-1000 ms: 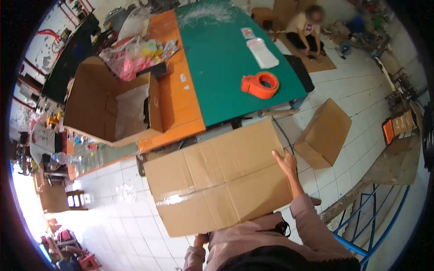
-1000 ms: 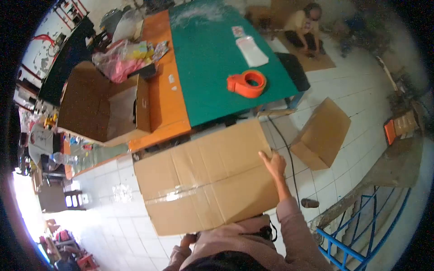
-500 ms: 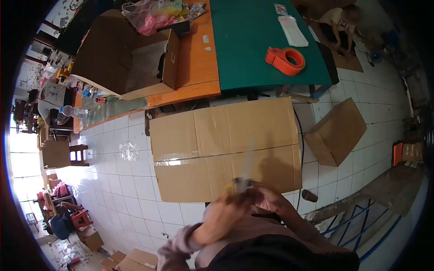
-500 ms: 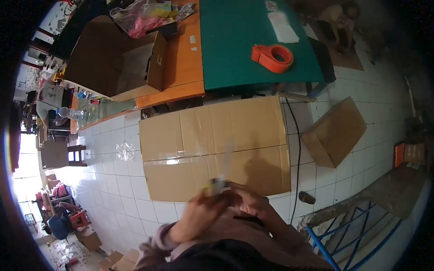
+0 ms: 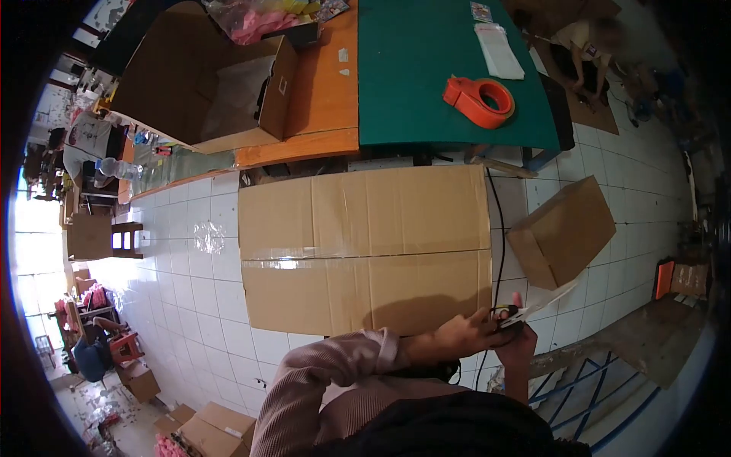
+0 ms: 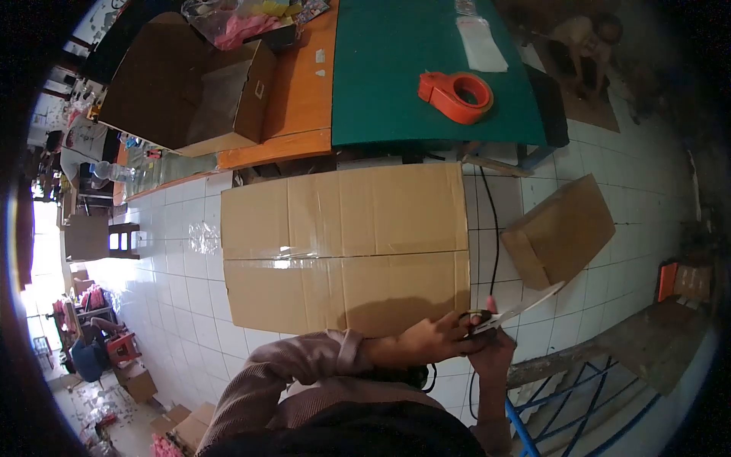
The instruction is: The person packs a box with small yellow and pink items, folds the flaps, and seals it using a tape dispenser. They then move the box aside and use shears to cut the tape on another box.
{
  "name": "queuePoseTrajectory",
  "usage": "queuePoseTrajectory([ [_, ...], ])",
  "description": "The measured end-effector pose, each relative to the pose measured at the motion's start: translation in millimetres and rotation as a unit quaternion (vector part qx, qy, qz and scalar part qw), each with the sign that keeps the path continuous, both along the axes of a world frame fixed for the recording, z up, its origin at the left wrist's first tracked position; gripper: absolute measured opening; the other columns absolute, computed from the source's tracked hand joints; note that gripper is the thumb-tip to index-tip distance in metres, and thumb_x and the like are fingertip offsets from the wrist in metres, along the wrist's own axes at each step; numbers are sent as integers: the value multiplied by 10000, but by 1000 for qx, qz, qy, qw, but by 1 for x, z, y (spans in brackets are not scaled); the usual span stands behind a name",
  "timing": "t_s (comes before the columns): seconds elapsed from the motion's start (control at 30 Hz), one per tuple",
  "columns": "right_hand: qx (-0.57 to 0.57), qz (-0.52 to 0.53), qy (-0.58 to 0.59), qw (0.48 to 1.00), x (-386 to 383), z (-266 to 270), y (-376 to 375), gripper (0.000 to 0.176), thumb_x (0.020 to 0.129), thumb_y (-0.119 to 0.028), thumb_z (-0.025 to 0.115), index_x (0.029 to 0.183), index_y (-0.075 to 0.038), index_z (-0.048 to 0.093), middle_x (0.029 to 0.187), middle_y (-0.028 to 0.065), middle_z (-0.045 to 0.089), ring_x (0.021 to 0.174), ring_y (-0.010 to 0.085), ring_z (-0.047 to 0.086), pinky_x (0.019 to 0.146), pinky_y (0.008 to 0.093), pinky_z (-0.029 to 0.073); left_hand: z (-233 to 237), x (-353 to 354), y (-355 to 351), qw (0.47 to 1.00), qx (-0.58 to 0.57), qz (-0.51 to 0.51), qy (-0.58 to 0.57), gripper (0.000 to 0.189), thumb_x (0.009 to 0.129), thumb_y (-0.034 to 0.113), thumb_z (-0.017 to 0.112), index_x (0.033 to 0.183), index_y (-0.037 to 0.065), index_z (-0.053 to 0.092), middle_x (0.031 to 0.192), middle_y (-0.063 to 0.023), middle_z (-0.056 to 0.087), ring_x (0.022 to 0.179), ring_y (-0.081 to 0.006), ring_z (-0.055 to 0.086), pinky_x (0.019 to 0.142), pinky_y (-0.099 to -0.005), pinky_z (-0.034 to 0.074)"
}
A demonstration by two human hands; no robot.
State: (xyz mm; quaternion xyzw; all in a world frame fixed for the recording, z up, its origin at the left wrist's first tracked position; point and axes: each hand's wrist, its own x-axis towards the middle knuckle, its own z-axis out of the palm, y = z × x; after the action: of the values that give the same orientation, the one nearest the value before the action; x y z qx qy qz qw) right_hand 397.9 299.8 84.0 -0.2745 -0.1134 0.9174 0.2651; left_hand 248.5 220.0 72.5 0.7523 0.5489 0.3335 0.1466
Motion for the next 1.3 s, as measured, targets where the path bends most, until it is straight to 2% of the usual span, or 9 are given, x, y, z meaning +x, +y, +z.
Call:
queuePoseTrajectory([
  [0.13, 195, 68, -225, 952, 20, -12, 26, 699, 738, 15, 469, 1383, -97, 226, 929, 72, 529, 874, 156, 521, 745, 288, 454, -23, -26, 41, 907, -223, -165, -318, 367, 779, 217, 573, 1135, 151, 512, 1063, -73, 546, 1000, -256, 535, 538, -396, 525],
  [0.2, 208, 98, -398, 888, 23, -14, 34, 632, 737, 58, 445, 1327, -108, 294, 882, 53, 518, 817, 133, 503, 699, 261, 441, 5, -67, 80, 923, -374, -72, 44, 356, 789, 269, 565, 1124, 157, 523, 1115, -53, 544, 1054, -216, 523, 778, -437, 486],
  [0.27, 149, 179, -291, 928, 47, -38, 35, 537, 770, 44, 466, 1266, -117, 341, 863, 40, 511, 779, 129, 501, 683, 263, 448, -69, -80, 111, 971, 101, 82, 202, 319, 801, 283, 537, 1101, 174, 548, 1102, -23, 555, 1073, -183, 516, 983, -422, 340],
  [0.33, 61, 188, -230, 953, 44, -45, 29, 391, 848, -166, 588, 1181, -121, 388, 826, 19, 477, 775, 135, 470, 698, 304, 432, -76, -96, 129, 955, -24, 5, 296, 259, 806, 242, 514, 1048, 193, 591, 1058, 15, 559, 1115, -149, 481, 1053, -414, 232],
  [0.43, -42, 207, -157, 965, 53, -68, 39, 429, 835, -335, 605, 1138, -110, 402, 800, 10, 454, 777, 141, 463, 726, 337, 396, -78, -100, 133, 963, -47, -27, 264, 212, 814, 221, 496, 980, 194, 626, 1007, 23, 558, 1105, -157, 467, 1005, -415, 290],
  [0.5, 143, 314, -56, 937, 61, -84, 49, 510, 812, -462, 591, 1108, -91, 406, 777, 2, 435, 776, 150, 454, 723, 349, 365, -71, -96, 144, 962, -79, -34, 257, 201, 814, 220, 500, 969, 193, 625, 987, 27, 559, 1072, -159, 478, 967, -407, 316],
  [0.87, 65, 348, -45, 934, 59, -103, 68, 553, 794, -473, 608, 1077, -47, 398, 710, 46, 462, 682, 168, 487, 614, 312, 422, -61, -96, 165, 944, -186, -50, 267, 348, 784, 180, 580, 1100, 59, 500, 982, -64, 600, 968, -220, 541, 840, -402, 408],
  [1.1, 62, 196, -116, 972, 48, -153, 71, 540, 808, -545, 520, 1125, -111, 479, 546, 30, 432, 397, 129, 416, 302, 218, 305, -61, -106, 166, 969, -239, -21, 52, 459, 722, 54, 613, 1123, -29, 404, 890, -219, 588, 963, -358, 540, 771, -410, 474],
  [1.3, 60, 159, -131, 977, -47, -121, 131, 571, 822, -591, 472, 1120, -104, 461, 541, -5, 427, 443, 111, 431, 405, 238, 383, -55, -130, 134, 984, -152, 20, 86, 495, 740, 97, 590, 1189, 2, 402, 1070, -202, 531, 1032, -341, 510, 867, -411, 429],
])
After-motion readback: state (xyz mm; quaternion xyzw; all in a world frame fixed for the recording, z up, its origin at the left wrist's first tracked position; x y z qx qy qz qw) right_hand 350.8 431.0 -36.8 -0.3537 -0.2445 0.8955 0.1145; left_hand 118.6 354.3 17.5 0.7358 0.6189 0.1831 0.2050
